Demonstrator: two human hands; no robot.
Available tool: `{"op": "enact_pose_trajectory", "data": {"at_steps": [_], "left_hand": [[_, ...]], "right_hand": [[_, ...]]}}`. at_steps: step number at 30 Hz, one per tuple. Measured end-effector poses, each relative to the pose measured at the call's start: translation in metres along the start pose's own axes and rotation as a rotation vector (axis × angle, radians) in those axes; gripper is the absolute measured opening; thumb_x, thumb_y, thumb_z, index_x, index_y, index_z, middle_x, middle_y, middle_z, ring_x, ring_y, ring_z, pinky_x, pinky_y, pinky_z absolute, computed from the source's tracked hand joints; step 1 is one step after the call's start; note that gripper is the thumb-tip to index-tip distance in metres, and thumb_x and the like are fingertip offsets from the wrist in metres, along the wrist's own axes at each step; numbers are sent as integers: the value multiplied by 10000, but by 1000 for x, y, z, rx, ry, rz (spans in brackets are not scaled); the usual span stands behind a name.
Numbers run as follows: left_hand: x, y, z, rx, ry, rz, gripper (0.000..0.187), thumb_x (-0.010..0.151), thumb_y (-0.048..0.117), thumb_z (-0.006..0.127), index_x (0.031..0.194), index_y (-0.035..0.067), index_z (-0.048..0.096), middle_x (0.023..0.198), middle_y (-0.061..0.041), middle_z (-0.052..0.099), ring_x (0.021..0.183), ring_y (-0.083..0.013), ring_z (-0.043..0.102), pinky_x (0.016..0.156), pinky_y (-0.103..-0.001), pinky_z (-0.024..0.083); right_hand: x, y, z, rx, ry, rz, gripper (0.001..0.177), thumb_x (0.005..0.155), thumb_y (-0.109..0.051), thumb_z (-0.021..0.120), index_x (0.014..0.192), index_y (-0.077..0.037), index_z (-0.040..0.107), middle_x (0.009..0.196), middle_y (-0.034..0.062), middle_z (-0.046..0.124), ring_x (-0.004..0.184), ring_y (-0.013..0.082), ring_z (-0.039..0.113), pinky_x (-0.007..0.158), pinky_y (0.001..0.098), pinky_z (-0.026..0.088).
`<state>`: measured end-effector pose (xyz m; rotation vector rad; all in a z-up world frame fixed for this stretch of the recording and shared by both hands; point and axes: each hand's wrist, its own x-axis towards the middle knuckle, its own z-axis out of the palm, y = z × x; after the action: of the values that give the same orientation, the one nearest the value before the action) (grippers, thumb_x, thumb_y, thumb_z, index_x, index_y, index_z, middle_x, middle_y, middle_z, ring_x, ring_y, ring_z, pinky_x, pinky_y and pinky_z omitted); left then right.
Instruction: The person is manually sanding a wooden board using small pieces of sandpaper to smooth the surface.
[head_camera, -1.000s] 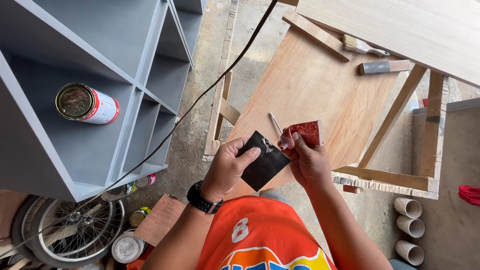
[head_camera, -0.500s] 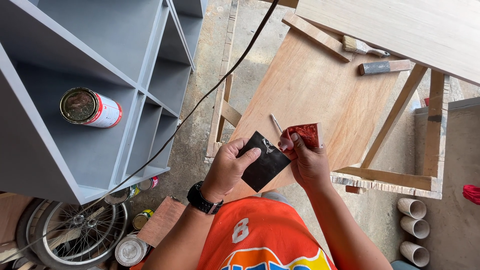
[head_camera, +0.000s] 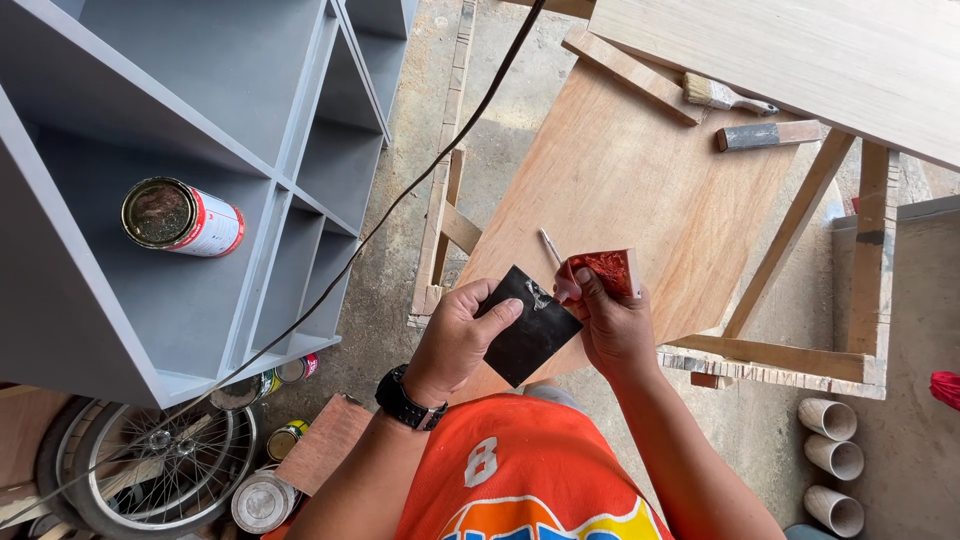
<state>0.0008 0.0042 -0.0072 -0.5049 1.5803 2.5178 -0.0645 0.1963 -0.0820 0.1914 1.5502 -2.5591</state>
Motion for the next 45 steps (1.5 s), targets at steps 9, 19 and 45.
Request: {"op": "enact_pose_trajectory", "data": {"at_steps": [9, 19, 45], "left_hand": [[-4, 12, 10, -15, 4, -18, 84, 986, 37, 749, 1021, -16, 806, 823, -128, 779, 780, -138, 697, 746, -332, 669], [-3, 3, 11, -26, 12, -45, 73, 986, 24, 748, 1004, -22, 802, 822, -138, 787, 764, -143, 704, 728, -327, 670], [4, 15, -5, -2, -83, 58, 42, 1016, 26, 763, 992, 27, 797, 850, -48, 758, 839, -87, 657, 805, -286, 632]], "right_hand": [[-13, -30, 15, -274, -39, -81, 116, 1052, -110, 774, 949, -58, 768, 786, 90, 692, 751, 126, 657, 770, 351, 686], [-19, -50, 27, -510, -90, -233, 160, 1050, -116, 791, 892, -88, 787, 774, 60, 671, 745, 89, 585, 704, 258, 528], [2, -33, -2, 172, -52, 150, 94, 1083, -26, 670, 1131, 56, 673, 953, 219, 650, 868, 291, 730, 798, 358, 709]]}}
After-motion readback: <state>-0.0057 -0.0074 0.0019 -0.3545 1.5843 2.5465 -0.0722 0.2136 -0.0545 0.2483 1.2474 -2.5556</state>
